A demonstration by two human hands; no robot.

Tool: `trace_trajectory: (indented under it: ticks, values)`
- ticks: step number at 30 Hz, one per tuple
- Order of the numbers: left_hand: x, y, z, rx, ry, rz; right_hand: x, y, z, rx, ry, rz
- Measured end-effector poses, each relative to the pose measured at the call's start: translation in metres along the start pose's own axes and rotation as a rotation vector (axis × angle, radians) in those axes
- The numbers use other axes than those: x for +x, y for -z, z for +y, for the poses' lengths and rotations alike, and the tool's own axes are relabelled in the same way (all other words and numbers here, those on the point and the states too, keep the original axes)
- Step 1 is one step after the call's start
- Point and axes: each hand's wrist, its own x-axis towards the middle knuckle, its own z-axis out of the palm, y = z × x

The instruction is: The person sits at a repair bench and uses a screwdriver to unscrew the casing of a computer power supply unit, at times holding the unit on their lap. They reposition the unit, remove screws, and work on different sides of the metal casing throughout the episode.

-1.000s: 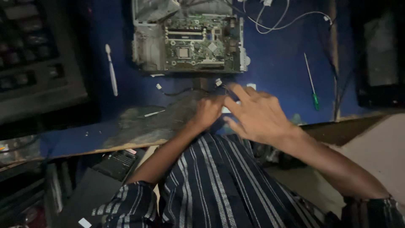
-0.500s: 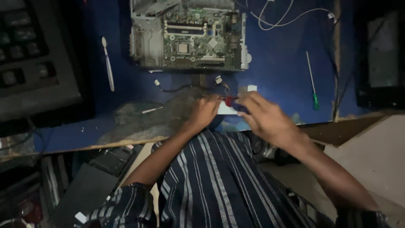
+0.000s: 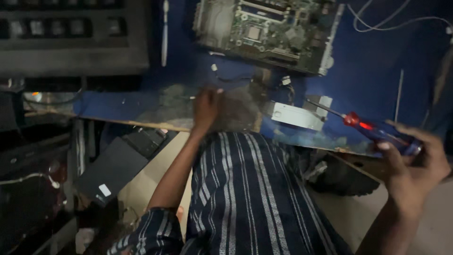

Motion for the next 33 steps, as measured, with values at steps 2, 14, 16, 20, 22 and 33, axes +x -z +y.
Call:
trace_trajectory:
  ticks: [2, 14, 16, 20, 22, 33]
  values:
    - [-0.014, 0.037, -0.034, 0.282, -0.053, 0.121, -0.009, 0.001, 0.018, -0.011, 0.017, -0.002]
    - [-0.036, 0.111, -0.077, 0.277, 0.125, 0.420, -0.023, -0.012, 0.052, 0.005, 0.022, -0.083]
    - [-0.045, 0.127, -0.085, 0.268, 0.144, 0.420, -0.024, -0.016, 0.050, -0.013, 0.022, -0.072]
    - [-0.061, 0.138, -0.095, 0.286, 0.161, 0.407, -0.022, -0.024, 0.046, -0.112, 0.073, -0.110]
    - [-0.066, 0.135, -0.097, 0.281, 0.152, 0.376, -0.020, -0.028, 0.043, -0.100, 0.035, -0.125]
    - [-0.061, 0.127, -0.098, 0.280, 0.186, 0.355, -0.020, -0.029, 0.045, -0.017, 0.026, -0.145]
